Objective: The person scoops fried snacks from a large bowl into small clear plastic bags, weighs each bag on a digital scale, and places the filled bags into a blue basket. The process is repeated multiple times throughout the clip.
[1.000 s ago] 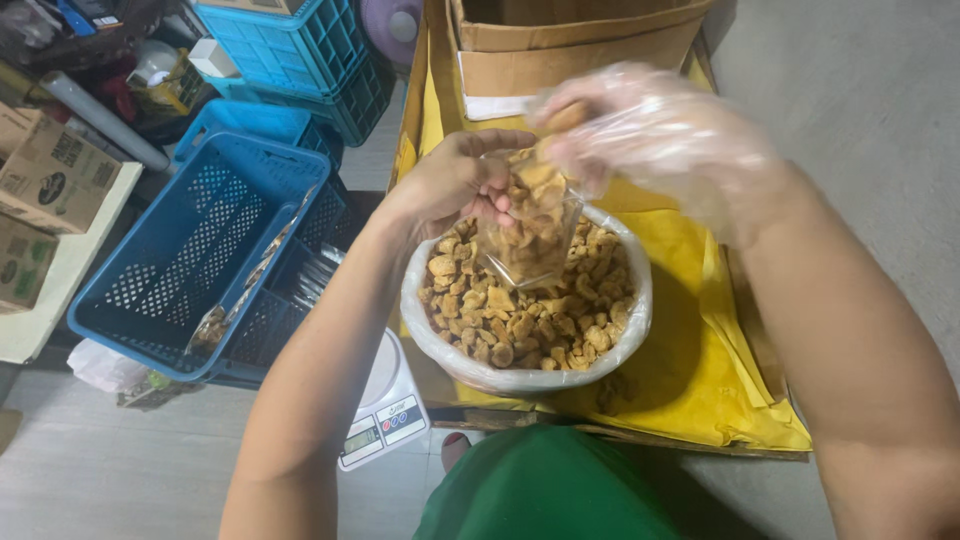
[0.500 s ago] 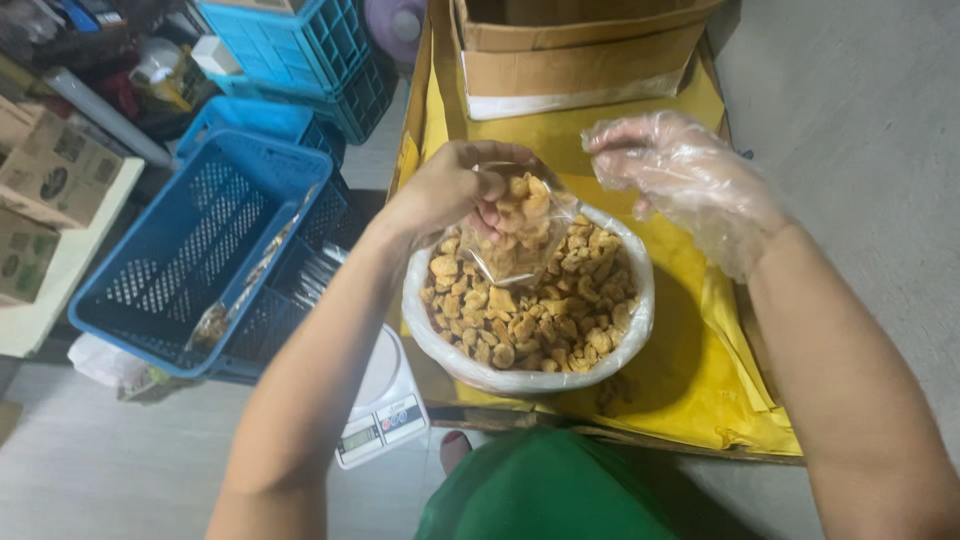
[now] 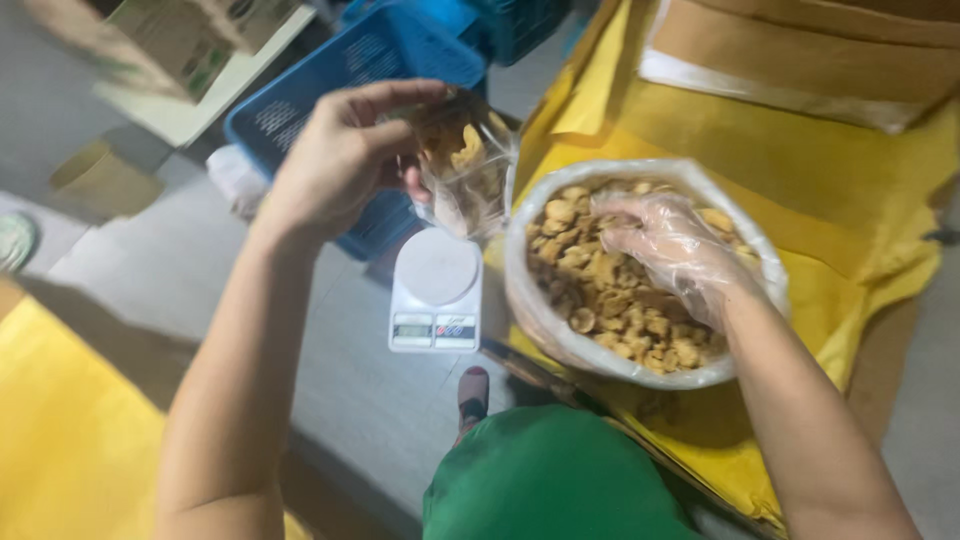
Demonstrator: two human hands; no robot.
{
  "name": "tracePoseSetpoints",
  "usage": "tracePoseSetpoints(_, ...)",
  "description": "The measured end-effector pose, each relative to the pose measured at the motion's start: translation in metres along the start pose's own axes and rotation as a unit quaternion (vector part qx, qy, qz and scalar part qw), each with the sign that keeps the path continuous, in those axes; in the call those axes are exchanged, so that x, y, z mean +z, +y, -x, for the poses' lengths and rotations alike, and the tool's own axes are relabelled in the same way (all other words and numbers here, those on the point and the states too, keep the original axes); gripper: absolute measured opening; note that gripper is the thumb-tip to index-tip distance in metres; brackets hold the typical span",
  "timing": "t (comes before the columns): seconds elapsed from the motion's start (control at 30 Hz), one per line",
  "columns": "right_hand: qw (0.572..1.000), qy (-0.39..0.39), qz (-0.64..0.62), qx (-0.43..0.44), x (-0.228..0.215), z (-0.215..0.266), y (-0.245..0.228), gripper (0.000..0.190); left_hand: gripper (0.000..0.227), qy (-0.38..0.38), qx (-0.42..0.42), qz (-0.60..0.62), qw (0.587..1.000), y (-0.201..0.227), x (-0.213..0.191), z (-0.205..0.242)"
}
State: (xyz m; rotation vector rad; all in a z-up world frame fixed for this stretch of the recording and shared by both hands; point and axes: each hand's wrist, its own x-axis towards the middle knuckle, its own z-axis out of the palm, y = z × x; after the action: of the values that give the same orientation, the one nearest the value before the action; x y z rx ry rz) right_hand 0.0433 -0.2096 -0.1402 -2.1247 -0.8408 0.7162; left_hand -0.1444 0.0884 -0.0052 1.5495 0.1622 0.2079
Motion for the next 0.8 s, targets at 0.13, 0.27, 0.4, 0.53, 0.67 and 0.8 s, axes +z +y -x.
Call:
tracePoseSetpoints(0.13, 0.972, -0.04, -0.19, -0.13, 0.056, -0.029, -0.029, 0.052, 0.047, 0.104, -0.041, 0.018, 0.994, -0.07, -0.018, 0.028)
tracePoseSetpoints(0.27, 0.975, -0.005, -0.141, -0.173, 0.102, -0.048, -0.056, 0.052, 0.047, 0.163, -0.061, 0.038, 0.984, -0.129, -0.03, 0.039)
tracePoseSetpoints(0.4, 0.963, 0.01, -0.092, -0.252, 0.114, -0.057, -0.08, 0.045, 0.044, 0.18, -0.068, 0.06, 0.98, -0.149, -0.032, 0.035)
tracePoseSetpoints(0.53, 0.963, 0.013, -0.01, -0.268, 0.111, -0.058, -0.095, 0.044, 0.044, 0.173, -0.064, 0.004, 0.983, -0.146, -0.032, 0.031)
tracePoseSetpoints(0.67, 0.951, 0.022, 0.0, -0.307, 0.114, -0.053, -0.105, 0.047, 0.051, 0.159, -0.1, -0.101, 0.977, -0.138, -0.039, 0.038)
tracePoseSetpoints(0.8, 0.959, 0.013, -0.005, -0.283, 0.109, -0.044, -0.104, 0.062, 0.04, 0.126, 0.065, -0.24, 0.96, -0.13, -0.042, 0.044)
